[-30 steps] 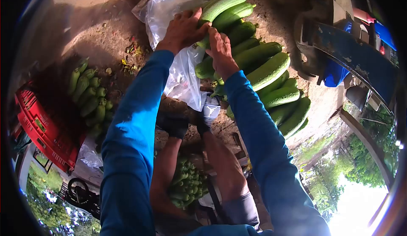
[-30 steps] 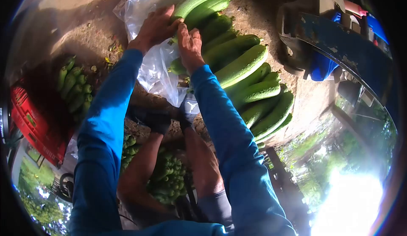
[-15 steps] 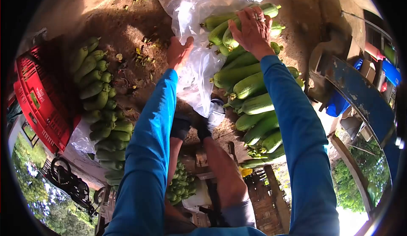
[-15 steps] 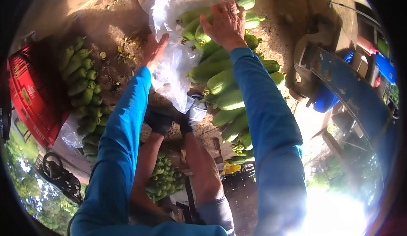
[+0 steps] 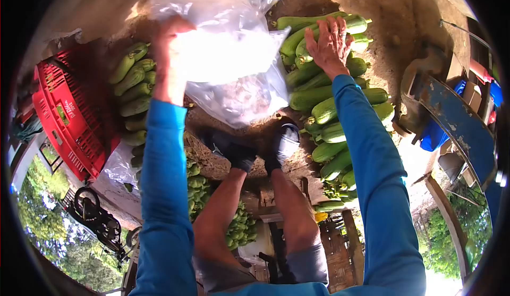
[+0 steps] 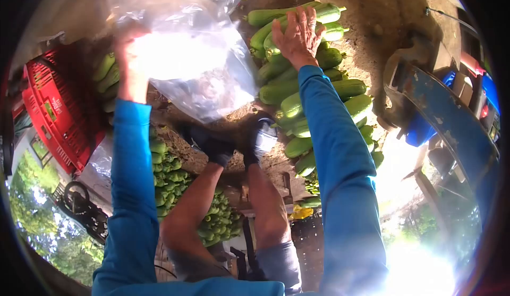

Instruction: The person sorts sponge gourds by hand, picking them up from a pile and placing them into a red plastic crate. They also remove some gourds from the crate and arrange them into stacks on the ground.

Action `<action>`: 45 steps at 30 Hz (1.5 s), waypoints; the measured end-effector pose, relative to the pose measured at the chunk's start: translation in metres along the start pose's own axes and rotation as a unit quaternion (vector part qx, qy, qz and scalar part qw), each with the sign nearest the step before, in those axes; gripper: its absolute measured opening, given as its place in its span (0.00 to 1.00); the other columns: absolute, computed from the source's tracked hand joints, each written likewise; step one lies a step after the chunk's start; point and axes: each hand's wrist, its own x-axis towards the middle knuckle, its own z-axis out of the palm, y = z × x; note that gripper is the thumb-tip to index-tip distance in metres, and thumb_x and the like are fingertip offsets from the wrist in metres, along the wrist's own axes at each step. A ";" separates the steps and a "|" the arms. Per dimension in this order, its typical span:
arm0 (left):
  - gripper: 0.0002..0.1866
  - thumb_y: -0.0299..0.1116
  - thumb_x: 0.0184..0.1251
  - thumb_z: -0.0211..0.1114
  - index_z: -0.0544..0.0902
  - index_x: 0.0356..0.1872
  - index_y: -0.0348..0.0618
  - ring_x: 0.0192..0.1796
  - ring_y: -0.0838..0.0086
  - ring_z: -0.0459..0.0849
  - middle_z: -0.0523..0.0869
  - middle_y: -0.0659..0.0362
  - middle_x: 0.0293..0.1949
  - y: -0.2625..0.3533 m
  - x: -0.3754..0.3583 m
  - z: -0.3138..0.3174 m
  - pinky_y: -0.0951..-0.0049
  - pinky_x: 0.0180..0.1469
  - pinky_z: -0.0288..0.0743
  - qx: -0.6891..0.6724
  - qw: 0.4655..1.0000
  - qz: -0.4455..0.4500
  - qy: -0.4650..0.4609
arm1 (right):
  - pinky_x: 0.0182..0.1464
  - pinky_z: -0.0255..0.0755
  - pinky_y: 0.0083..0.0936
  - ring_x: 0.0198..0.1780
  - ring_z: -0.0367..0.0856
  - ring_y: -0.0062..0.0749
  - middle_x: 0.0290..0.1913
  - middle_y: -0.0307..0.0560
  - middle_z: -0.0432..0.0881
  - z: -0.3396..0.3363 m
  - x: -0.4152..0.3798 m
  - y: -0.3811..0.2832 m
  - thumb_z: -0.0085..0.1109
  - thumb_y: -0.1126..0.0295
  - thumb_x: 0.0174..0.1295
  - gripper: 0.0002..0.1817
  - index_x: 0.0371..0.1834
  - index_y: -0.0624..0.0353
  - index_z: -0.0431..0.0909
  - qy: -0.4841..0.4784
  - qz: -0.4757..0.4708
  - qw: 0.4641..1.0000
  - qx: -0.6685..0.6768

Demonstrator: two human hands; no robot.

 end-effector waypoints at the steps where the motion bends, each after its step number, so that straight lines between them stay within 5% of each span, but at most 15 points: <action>1: 0.15 0.29 0.64 0.54 0.78 0.17 0.44 0.23 0.75 0.79 0.81 0.61 0.20 0.016 0.013 -0.015 0.75 0.26 0.72 0.098 0.994 0.051 0.011 | 0.66 0.48 0.67 0.76 0.51 0.44 0.71 0.48 0.63 0.000 0.004 -0.005 0.50 0.46 0.64 0.27 0.57 0.55 0.75 0.002 0.003 1.000 0.004; 3: 0.16 0.33 0.65 0.55 0.80 0.17 0.40 0.24 0.72 0.80 0.81 0.57 0.21 0.036 0.035 -0.039 0.73 0.28 0.72 0.300 0.915 0.268 0.029 | 0.65 0.48 0.69 0.75 0.51 0.44 0.71 0.48 0.62 -0.002 0.009 -0.013 0.50 0.44 0.63 0.30 0.58 0.56 0.74 -0.022 0.043 0.999 -0.017; 4: 0.15 0.39 0.66 0.57 0.84 0.27 0.38 0.25 0.65 0.80 0.82 0.54 0.23 0.036 0.045 -0.049 0.65 0.31 0.73 0.157 0.983 0.091 -0.011 | 0.65 0.46 0.72 0.75 0.51 0.46 0.71 0.50 0.62 -0.006 0.012 -0.017 0.50 0.44 0.62 0.31 0.58 0.58 0.73 -0.026 0.055 0.998 0.000; 8: 0.34 0.59 0.65 0.57 0.76 0.54 0.33 0.50 0.54 0.81 0.85 0.47 0.38 0.035 0.048 -0.053 0.53 0.51 0.72 0.411 0.902 0.022 -0.134 | 0.67 0.42 0.76 0.78 0.46 0.52 0.75 0.57 0.56 -0.015 0.009 -0.015 0.51 0.42 0.61 0.35 0.63 0.57 0.70 -0.058 0.060 0.994 0.075; 11: 0.34 0.52 0.65 0.62 0.72 0.61 0.33 0.56 0.50 0.76 0.79 0.42 0.52 0.027 -0.019 -0.046 0.52 0.59 0.68 0.387 0.921 -0.028 -0.040 | 0.66 0.47 0.75 0.76 0.50 0.52 0.72 0.55 0.58 -0.033 0.002 -0.010 0.50 0.39 0.62 0.32 0.59 0.53 0.72 -0.121 0.012 0.992 -0.015; 16: 0.16 0.28 0.62 0.66 0.79 0.51 0.39 0.54 0.60 0.77 0.79 0.51 0.50 0.046 -0.168 -0.041 0.61 0.58 0.71 0.247 0.965 -0.083 -0.036 | 0.69 0.54 0.59 0.75 0.54 0.50 0.71 0.51 0.60 -0.013 -0.006 0.020 0.54 0.39 0.60 0.34 0.63 0.50 0.73 -0.056 -0.073 0.996 -0.021; 25: 0.13 0.35 0.69 0.60 0.82 0.47 0.37 0.46 0.63 0.82 0.83 0.53 0.45 0.148 -0.282 -0.108 0.68 0.49 0.76 0.109 0.936 -0.331 -0.041 | 0.61 0.64 0.52 0.59 0.68 0.62 0.57 0.67 0.71 -0.052 0.033 -0.004 0.56 0.44 0.63 0.30 0.52 0.63 0.76 -0.212 -0.158 0.965 -0.002; 29: 0.16 0.39 0.72 0.59 0.81 0.49 0.37 0.45 0.72 0.80 0.83 0.57 0.43 0.170 -0.305 -0.165 0.71 0.47 0.74 0.057 0.937 -0.338 0.065 | 0.55 0.65 0.47 0.53 0.71 0.53 0.51 0.61 0.71 -0.091 0.009 -0.044 0.58 0.47 0.64 0.27 0.49 0.63 0.74 -0.227 -0.183 0.954 0.073; 32: 0.19 0.44 0.74 0.54 0.81 0.48 0.37 0.42 0.81 0.75 0.80 0.64 0.37 0.184 -0.317 -0.193 0.76 0.43 0.71 -0.022 0.872 -0.474 0.124 | 0.30 0.66 0.19 0.31 0.70 0.19 0.29 0.36 0.72 -0.050 -0.013 -0.032 0.62 0.58 0.66 0.16 0.31 0.59 0.75 -0.319 -0.092 0.859 0.389; 33: 0.19 0.44 0.74 0.54 0.81 0.48 0.37 0.42 0.81 0.75 0.80 0.64 0.37 0.184 -0.320 -0.198 0.76 0.43 0.71 -0.028 0.870 -0.473 0.138 | 0.26 0.59 0.17 0.25 0.66 0.16 0.23 0.30 0.68 -0.049 -0.018 -0.033 0.64 0.60 0.65 0.15 0.27 0.55 0.73 -0.325 -0.168 0.910 0.195; 36: 0.18 0.44 0.74 0.54 0.81 0.47 0.38 0.39 0.82 0.74 0.79 0.65 0.35 0.177 -0.331 -0.206 0.78 0.40 0.70 -0.073 0.866 -0.462 0.180 | 0.22 0.52 0.16 0.22 0.62 0.10 0.21 0.25 0.67 -0.095 -0.066 -0.074 0.66 0.57 0.63 0.11 0.31 0.51 0.79 -0.510 0.036 0.740 0.437; 37: 0.16 0.42 0.74 0.54 0.81 0.45 0.38 0.35 0.82 0.73 0.78 0.65 0.32 0.175 -0.331 -0.206 0.78 0.37 0.69 -0.066 0.873 -0.441 0.196 | 0.22 0.54 0.17 0.22 0.64 0.11 0.22 0.26 0.70 -0.077 -0.087 -0.065 0.65 0.55 0.63 0.12 0.31 0.50 0.80 -0.493 0.039 0.775 0.393; 38: 0.14 0.39 0.73 0.55 0.81 0.42 0.38 0.31 0.82 0.72 0.77 0.65 0.29 0.170 -0.329 -0.209 0.78 0.34 0.68 -0.058 0.882 -0.418 0.209 | 0.23 0.55 0.18 0.22 0.64 0.13 0.22 0.27 0.71 -0.068 -0.093 -0.060 0.65 0.53 0.63 0.14 0.31 0.50 0.80 -0.450 -0.193 0.856 0.168; 41: 0.16 0.41 0.74 0.55 0.81 0.45 0.39 0.36 0.82 0.74 0.78 0.66 0.33 0.142 -0.326 -0.229 0.79 0.36 0.68 -0.139 0.873 -0.406 0.231 | 0.24 0.58 0.20 0.23 0.65 0.15 0.19 0.31 0.72 -0.111 -0.131 -0.114 0.66 0.55 0.63 0.18 0.23 0.56 0.78 -0.582 0.087 0.783 0.203; 45: 0.11 0.36 0.72 0.56 0.80 0.37 0.38 0.31 0.81 0.72 0.77 0.64 0.28 0.118 -0.288 -0.307 0.77 0.34 0.68 -0.131 0.845 -0.368 0.365 | 0.27 0.65 0.25 0.29 0.70 0.19 0.28 0.31 0.74 -0.107 -0.153 -0.150 0.65 0.39 0.57 0.28 0.43 0.53 0.80 -0.615 0.038 0.768 0.175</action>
